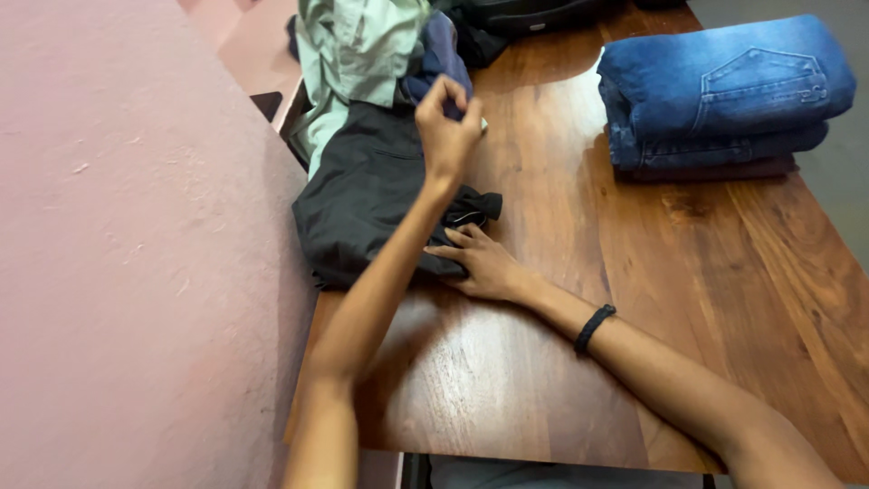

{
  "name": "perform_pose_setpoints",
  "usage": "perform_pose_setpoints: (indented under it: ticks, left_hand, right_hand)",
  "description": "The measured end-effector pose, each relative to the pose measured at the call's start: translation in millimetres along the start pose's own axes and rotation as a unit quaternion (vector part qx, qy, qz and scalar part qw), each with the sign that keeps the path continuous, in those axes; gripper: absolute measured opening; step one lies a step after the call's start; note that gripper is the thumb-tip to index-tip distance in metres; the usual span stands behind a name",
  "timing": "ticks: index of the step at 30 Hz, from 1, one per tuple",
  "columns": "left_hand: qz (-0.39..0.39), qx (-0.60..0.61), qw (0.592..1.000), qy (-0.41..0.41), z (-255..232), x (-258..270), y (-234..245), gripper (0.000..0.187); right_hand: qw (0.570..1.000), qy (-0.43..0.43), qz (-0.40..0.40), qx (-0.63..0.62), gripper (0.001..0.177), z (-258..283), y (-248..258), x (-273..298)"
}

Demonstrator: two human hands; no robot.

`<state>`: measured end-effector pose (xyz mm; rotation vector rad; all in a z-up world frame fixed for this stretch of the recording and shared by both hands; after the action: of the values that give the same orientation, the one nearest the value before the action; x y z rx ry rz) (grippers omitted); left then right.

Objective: The person folds a pair of blue jeans and places them on a wooden table. Then they pick up a dark patterned shirt, lay it flat, and button it from the bottom up, smoothing the fabric as they go.

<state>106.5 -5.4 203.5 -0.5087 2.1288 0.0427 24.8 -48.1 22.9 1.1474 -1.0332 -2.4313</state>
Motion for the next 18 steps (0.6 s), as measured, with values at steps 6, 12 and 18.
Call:
perform_pose_setpoints:
  ticks: [6,12,18]
  left_hand:
    - [0.006,-0.035,0.999,-0.018,-34,46,53,0.023]
    - [-0.018,-0.112,0.992,-0.06,-54,57,112,0.021]
    - [0.153,-0.093,0.971,-0.16,-88,95,113,0.018]
  right_hand:
    - [0.997,-0.014,0.056,-0.056,0.071,-31,-4,-4]
    - [0.885,-0.215,-0.025,-0.413,0.04,-93,-4,-14]
    - [0.86,-0.333,-0.132,-0.364,0.041,-132,19,-21]
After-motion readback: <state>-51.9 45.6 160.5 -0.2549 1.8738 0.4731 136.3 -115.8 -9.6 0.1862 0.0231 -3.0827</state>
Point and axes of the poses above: each hand's wrist, its own x-axis away from the middle knuckle, its own y-axis out of the back of the hand, z = x × y, the point moved 8 cm from there along -x, towards the middle knuckle, and after that the axes turned 13 degrees about -z, right-handed, at the moved point
